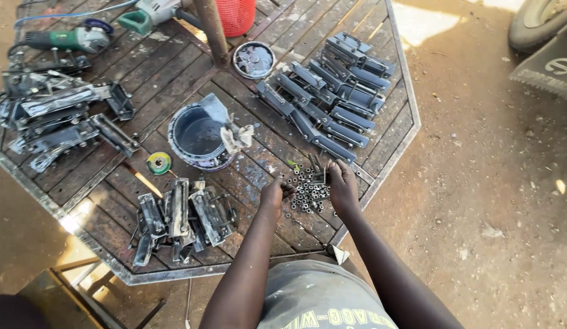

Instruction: Applying a dark sealant or protective coating to metal parts using a rag

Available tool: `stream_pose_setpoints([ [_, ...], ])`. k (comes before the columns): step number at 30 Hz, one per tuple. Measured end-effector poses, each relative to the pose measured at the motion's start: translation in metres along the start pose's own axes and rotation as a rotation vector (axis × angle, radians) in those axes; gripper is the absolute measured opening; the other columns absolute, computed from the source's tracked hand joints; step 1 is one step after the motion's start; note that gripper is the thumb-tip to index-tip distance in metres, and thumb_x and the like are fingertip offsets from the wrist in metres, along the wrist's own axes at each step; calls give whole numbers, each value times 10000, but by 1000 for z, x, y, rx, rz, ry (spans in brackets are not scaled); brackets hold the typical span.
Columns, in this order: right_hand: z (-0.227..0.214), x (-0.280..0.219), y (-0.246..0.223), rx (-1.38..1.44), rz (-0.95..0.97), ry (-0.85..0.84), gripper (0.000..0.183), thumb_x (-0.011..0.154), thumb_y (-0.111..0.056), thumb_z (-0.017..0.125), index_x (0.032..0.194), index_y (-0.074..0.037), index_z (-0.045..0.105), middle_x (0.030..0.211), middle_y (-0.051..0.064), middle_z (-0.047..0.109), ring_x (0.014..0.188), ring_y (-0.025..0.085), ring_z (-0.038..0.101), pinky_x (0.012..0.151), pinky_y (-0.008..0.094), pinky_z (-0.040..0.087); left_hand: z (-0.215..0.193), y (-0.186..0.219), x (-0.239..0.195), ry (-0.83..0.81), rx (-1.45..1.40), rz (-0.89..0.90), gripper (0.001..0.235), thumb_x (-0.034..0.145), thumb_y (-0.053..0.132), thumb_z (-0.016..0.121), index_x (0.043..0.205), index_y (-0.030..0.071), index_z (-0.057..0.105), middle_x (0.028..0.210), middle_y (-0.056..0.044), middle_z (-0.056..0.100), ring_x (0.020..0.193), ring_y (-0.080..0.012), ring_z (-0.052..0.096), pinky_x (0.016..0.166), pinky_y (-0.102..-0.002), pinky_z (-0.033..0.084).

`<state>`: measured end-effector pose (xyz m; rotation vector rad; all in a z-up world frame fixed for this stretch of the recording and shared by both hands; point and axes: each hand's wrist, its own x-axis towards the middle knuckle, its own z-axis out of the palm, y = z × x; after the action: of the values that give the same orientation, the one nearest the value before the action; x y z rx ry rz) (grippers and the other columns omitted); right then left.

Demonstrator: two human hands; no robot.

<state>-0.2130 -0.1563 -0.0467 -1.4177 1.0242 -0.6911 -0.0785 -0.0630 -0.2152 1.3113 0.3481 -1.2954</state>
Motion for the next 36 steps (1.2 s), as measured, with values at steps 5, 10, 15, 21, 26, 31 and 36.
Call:
stream_pose_setpoints([
  [5, -27, 17, 32, 87, 79, 43, 286, 1088, -176, 450, 813, -150, 524, 730, -72, 418, 678, 65, 445, 628, 217, 435, 22, 14, -6, -4, 720, 204, 323, 933, 195, 610, 1256, 180, 610, 1316, -151, 511, 1287, -363, 439, 1076, -566, 428],
  [10, -15, 17, 18, 161, 164, -13, 267, 1072, -216, 470, 817, -174, 540, 721, -87, 405, 671, 45, 444, 599, 198, 407, 65, 48, -105, -404, 869, 697, 590, 884, 125, 783, 1443, 58, 605, 1441, -258, 584, 1458, -456, 426, 1237, -591, 305],
  [15, 7, 4, -71, 489, 237, -174, 238, 1082, -221, 568, 862, -148, 511, 721, -98, 321, 637, 56, 397, 586, 212, 380, 72, 61, -119, -275, 668, 595, 260, 1030, 133, 643, 1288, 118, 667, 1182, -128, 718, 1208, -321, 646, 1002, -546, 522],
  [21, 25, 34, -42, 252, 68, -301, 159, 1077, -160, 573, 956, -68, 529, 745, -22, 381, 646, 98, 452, 575, 236, 412, 62, 63, -127, -228, 299, 539, 159, 1092, 164, 606, 1048, 25, 542, 896, -44, 522, 883, -141, 528, 787, -372, 497],
  [26, 19, 45, -12, 275, 347, -384, 237, 1071, -285, 579, 960, -76, 579, 660, 13, 494, 590, 118, 527, 581, 261, 502, 56, 75, -132, 204, 332, 443, 264, 1098, 315, 535, 1024, 82, 634, 868, -84, 622, 807, -179, 598, 741, -381, 498],
  [31, 27, 29, -6, 535, 382, -341, 159, 1063, -218, 589, 965, -94, 577, 762, 18, 492, 648, 108, 488, 591, 285, 496, -7, 50, -52, 501, 152, 343, 346, 1072, 399, 541, 1181, 77, 599, 1056, -128, 650, 881, -241, 649, 825, -442, 526],
  [36, 60, 19, 2, -392, 169, -530, 344, 908, -240, 759, 1066, 41, 639, 910, 225, 673, 868, 323, 654, 747, 490, 526, 35, 99, -159, 323, 55, 219, 607, 1112, 393, 387, 1619, 66, 329, 1639, -238, 356, 1546, -419, 318, 1268, -545, 290],
])
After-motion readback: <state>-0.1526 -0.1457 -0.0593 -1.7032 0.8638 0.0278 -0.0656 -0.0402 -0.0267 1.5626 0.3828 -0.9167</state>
